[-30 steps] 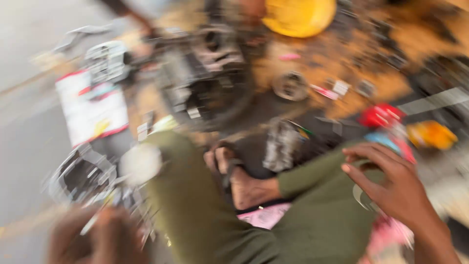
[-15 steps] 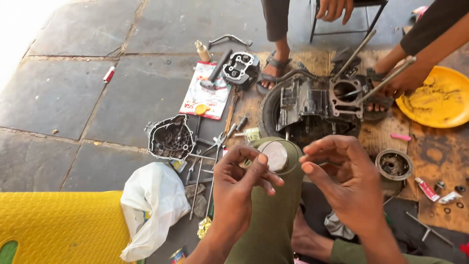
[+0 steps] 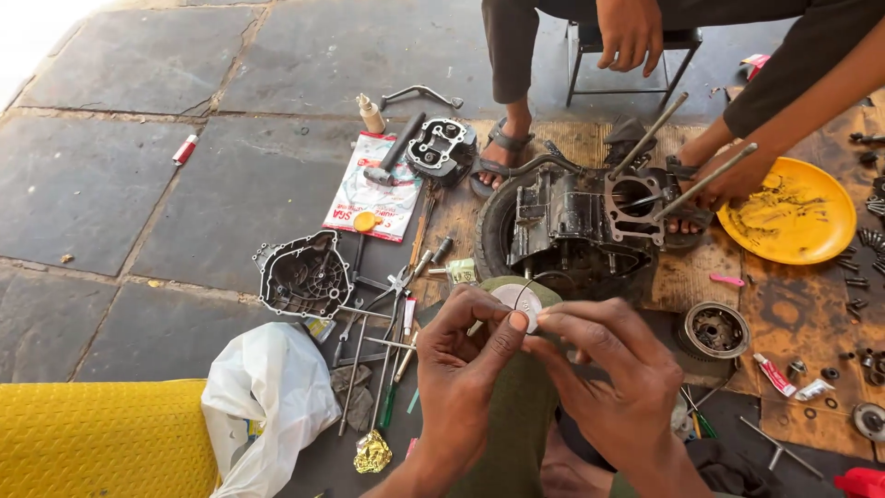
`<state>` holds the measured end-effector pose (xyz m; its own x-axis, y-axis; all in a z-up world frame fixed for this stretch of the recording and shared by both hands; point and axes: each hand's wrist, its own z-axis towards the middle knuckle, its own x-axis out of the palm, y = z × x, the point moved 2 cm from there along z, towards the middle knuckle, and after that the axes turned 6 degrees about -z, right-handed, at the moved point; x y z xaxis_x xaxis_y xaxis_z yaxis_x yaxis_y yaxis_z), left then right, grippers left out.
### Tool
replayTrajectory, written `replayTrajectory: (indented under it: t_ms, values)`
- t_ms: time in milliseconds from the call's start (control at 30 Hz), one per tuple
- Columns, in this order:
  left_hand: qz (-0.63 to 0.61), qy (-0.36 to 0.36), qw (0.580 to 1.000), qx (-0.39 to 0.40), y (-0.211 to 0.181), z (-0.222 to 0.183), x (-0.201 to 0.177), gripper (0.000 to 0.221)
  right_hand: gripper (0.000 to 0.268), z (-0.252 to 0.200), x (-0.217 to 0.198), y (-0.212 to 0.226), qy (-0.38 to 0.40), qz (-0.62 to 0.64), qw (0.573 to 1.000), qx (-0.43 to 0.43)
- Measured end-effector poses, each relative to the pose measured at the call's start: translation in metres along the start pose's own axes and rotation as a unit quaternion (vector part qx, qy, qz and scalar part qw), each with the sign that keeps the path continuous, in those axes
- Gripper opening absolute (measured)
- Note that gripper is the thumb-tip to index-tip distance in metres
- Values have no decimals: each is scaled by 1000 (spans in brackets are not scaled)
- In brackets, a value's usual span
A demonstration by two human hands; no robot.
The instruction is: Manually installing piston rings onto a motorcycle piston.
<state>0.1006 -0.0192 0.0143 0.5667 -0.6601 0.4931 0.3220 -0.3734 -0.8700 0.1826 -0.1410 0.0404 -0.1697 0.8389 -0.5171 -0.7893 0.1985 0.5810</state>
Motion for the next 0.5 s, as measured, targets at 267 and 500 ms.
replayTrajectory:
  t_ms: [267, 500]
  values:
    - [78, 18, 997, 10, -14, -1, 5, 8, 18, -7, -6, -10, -51, -39, 996, 66]
    - [82, 50, 992, 77, -72, -29, 14, 5, 16, -16, -30, -42, -82, 5, 985, 155]
